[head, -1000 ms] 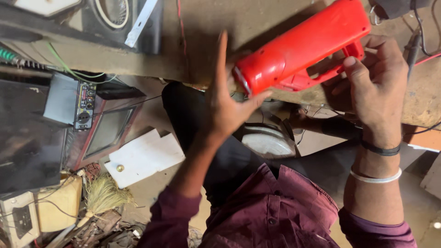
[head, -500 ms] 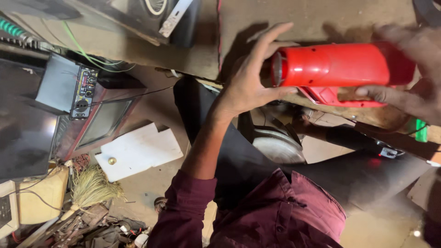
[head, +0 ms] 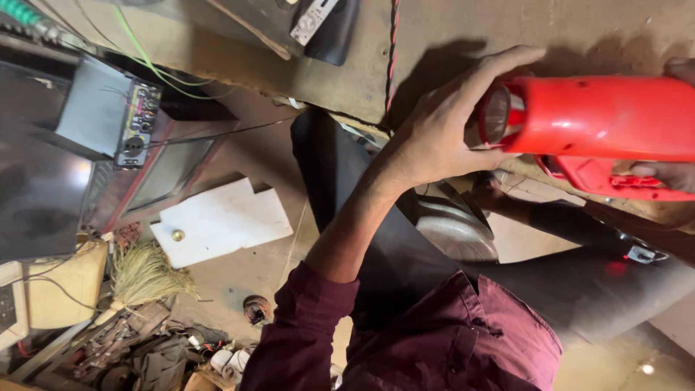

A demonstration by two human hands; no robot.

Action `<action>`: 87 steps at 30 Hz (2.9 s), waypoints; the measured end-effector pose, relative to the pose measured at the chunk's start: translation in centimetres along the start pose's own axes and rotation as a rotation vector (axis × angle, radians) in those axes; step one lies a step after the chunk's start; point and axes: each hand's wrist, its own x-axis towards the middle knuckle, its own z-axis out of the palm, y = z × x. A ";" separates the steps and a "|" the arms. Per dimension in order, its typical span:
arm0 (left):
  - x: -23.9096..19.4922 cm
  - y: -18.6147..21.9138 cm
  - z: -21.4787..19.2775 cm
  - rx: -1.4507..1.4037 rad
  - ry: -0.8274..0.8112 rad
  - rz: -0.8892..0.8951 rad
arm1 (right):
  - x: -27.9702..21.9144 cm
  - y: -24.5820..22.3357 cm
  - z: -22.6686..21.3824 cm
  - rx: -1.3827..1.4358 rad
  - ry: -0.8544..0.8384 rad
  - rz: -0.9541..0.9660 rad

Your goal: The person assembles a red plastic housing by aligning and pressing two halves together, then uses a green screwdriver to tighten screws into the casing. The person rotates the housing to access different screw locations and continues fastening until the clip ends.

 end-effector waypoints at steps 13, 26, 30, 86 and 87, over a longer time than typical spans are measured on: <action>0.1 0.8 0.0 0.003 0.034 0.039 | -0.1 -0.2 0.1 -0.040 -0.025 0.000; 0.1 1.7 -0.4 0.088 0.067 0.033 | 0.3 -0.1 -0.6 -0.096 0.007 -0.042; 0.5 2.6 -0.2 0.079 0.062 0.004 | -0.2 0.6 -2.9 -0.157 -0.009 -0.085; 1.0 4.1 -0.7 0.194 0.016 -0.014 | 2.4 -4.7 -2.2 -0.082 0.405 -0.018; 1.2 4.3 -0.6 0.204 0.027 -0.005 | 2.2 -4.1 -1.7 -0.102 0.467 -0.044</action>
